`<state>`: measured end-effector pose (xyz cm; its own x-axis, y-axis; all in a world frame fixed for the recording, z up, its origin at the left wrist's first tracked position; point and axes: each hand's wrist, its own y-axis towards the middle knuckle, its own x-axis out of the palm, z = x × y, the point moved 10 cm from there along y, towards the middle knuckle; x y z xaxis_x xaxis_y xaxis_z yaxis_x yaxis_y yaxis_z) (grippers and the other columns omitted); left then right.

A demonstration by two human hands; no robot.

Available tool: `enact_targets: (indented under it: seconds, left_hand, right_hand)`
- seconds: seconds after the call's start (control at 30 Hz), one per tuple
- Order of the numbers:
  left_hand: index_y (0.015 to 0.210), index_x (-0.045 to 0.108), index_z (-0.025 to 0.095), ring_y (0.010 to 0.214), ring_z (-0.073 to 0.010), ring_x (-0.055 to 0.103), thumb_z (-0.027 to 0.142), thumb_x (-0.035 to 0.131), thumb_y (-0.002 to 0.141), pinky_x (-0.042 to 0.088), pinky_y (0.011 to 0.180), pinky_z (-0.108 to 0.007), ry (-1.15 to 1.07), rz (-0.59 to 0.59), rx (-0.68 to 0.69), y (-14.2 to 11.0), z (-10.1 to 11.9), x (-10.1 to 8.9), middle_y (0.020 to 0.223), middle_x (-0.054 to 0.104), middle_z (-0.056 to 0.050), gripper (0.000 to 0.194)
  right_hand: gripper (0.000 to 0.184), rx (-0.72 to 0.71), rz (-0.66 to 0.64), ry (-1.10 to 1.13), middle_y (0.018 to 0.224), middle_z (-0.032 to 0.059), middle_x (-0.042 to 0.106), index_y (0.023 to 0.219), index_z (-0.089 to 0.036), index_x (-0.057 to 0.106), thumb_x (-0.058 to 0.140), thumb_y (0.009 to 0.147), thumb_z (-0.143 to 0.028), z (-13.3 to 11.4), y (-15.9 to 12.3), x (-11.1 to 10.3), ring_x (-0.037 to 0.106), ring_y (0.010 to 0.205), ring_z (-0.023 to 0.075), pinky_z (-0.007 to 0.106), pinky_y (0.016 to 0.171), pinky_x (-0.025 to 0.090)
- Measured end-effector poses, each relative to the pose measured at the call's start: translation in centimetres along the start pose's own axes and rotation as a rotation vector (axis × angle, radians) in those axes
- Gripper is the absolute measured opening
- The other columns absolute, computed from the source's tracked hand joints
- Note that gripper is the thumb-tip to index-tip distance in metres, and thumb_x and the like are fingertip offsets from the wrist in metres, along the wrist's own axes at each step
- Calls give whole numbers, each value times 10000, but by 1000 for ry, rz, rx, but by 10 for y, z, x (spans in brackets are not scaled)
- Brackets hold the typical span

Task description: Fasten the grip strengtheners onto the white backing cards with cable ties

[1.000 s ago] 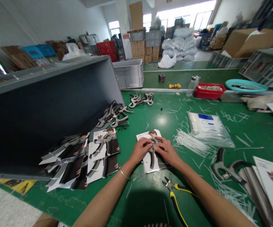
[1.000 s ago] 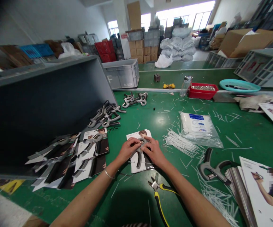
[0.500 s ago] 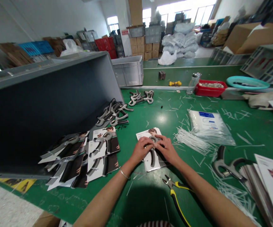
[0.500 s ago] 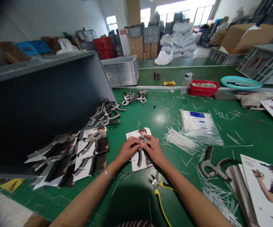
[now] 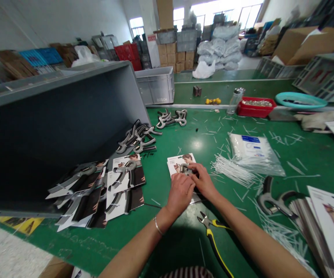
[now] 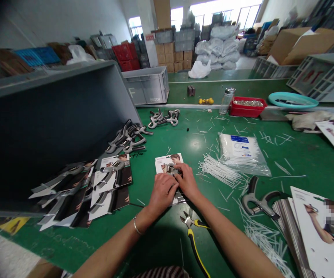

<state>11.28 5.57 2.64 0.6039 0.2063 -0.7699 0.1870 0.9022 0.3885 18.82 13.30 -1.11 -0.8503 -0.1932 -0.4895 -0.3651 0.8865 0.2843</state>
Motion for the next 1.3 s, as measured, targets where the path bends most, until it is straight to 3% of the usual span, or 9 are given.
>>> enact_targets:
  seconds: [0.17, 0.27, 0.37, 0.47, 0.57, 0.67, 0.97, 1.13, 1.3]
  left_hand:
    - [896, 632, 190, 974, -272, 535, 192, 471, 956, 377, 925, -467, 153, -153, 100, -24, 9, 10, 922, 636, -94, 172]
    - [1095, 589, 161, 1100, -321, 499, 392, 643, 879, 365, 977, -503, 185, -5, -114, -28, -10, -19, 1135, 592, -144, 321]
    - [1144, 553, 145, 1046, -336, 519, 504, 747, 755, 414, 923, -508, 188, 20, -316, -43, -32, -31, 1110, 568, -154, 564]
    - [1019, 577, 169, 938, -277, 560, 368, 707, 802, 464, 861, -434, 114, -67, -354, -50, -43, -24, 987, 568, -100, 321]
    - [920, 592, 177, 887, -243, 572, 213, 623, 832, 476, 843, -392, 44, -98, -379, -51, -51, -22, 912, 566, -79, 100]
    - [965, 619, 175, 889, -226, 583, 225, 575, 880, 483, 849, -373, -56, -129, -355, -53, -57, -23, 948, 581, -81, 108]
    - [926, 663, 196, 906, -180, 604, 197, 534, 943, 466, 841, -298, -223, -62, -240, -53, -66, -39, 920, 640, -34, 131]
    - [979, 669, 207, 939, -176, 606, 189, 532, 947, 456, 878, -294, -284, -6, -172, -31, -44, -36, 965, 663, -35, 141]
    - [968, 669, 202, 938, -174, 613, 194, 579, 915, 459, 866, -280, -363, 43, -263, -36, -54, -31, 970, 661, -34, 105]
  right_hand:
    - [212, -4, -15, -6, 1198, 91, 637, 1026, -217, 619, 540, 830, -197, -2, 5, 5, 540, 1146, 254, 442, 1009, 377]
    - [140, -7, -23, -75, 1114, 78, 659, 978, -218, 627, 533, 875, -237, -14, -1, -9, 551, 1074, 250, 426, 968, 392]
    - [150, -73, -207, -192, 966, 48, 676, 934, -233, 629, 483, 943, -265, -37, -21, -7, 548, 962, 240, 380, 870, 424]
    - [156, -185, -389, -408, 896, 72, 676, 930, -218, 640, 489, 952, -253, -59, -43, 8, 537, 917, 259, 386, 836, 415]
    - [139, -261, -411, -659, 879, 134, 675, 906, -186, 654, 518, 926, -202, -74, -52, 24, 527, 908, 297, 424, 822, 389]
    - [181, -264, -422, -756, 850, 165, 680, 850, -174, 658, 495, 919, -136, -79, -50, 36, 528, 901, 311, 428, 793, 379]
    - [172, -110, -425, -312, 944, 57, 702, 943, -182, 681, 510, 963, -186, -64, -38, 19, 561, 910, 224, 346, 830, 433]
    - [238, -253, -325, -307, 924, 79, 682, 1086, -203, 704, 487, 986, -199, -67, -36, 20, 552, 915, 239, 371, 829, 455]
    - [207, -270, -325, -375, 1003, 85, 690, 1133, -183, 660, 560, 954, -212, -63, -40, 21, 543, 940, 250, 379, 855, 442]
